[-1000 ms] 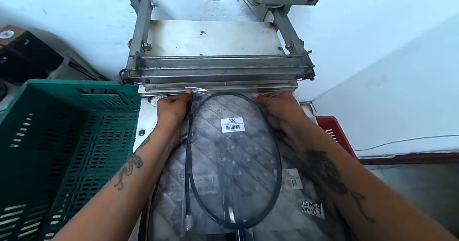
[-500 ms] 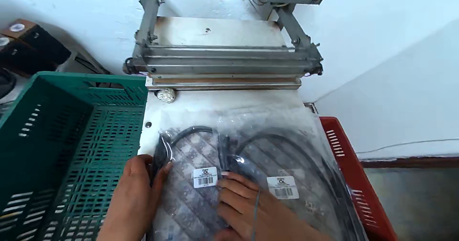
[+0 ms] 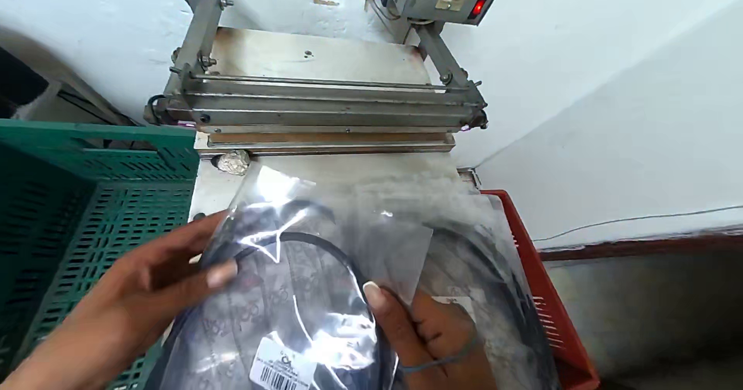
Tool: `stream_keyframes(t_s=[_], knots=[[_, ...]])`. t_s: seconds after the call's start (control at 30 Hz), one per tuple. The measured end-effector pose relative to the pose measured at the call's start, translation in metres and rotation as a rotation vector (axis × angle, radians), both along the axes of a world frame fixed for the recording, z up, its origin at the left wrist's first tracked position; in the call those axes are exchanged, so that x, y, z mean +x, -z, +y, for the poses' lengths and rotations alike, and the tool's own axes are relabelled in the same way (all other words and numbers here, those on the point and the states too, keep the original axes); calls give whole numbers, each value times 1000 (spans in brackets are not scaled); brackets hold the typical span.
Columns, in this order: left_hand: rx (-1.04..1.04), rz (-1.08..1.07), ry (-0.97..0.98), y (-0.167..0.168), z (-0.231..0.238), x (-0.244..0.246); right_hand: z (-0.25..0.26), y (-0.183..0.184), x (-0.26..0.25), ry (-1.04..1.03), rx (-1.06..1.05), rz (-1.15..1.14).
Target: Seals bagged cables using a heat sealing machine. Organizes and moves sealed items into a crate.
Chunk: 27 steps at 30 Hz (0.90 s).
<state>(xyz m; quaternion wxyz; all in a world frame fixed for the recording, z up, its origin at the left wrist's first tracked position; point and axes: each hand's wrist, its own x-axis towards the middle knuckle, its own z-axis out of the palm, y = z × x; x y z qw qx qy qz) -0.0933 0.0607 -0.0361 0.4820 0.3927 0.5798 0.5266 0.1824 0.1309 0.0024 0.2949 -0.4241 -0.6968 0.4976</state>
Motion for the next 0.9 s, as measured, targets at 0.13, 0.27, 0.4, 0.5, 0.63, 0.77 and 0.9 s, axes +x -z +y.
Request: stream_keyframes(t_s=[0.13,0.27,0.4,0.5,0.63,0.77,0.9], knots=[[-189,-115,-116,-4,52,3,24,6,9,50,106,-70],[-274,-122,-226,1,88,17,93,7,10,233,42,-233],[-258,1,-324,16,137,21,162,30,-10,369,-80,-301],[-310,-47,-372,30,162,20,180,40,-20,422,-150,-303],[-290,-109,-439,43,166,21,185,44,-25,448,-197,-257],[-231,-134,-499,44,169,23,193,50,-30,454,-221,-203],[-180,-95,-515,45,163,23,191,49,-31,435,-209,-236]])
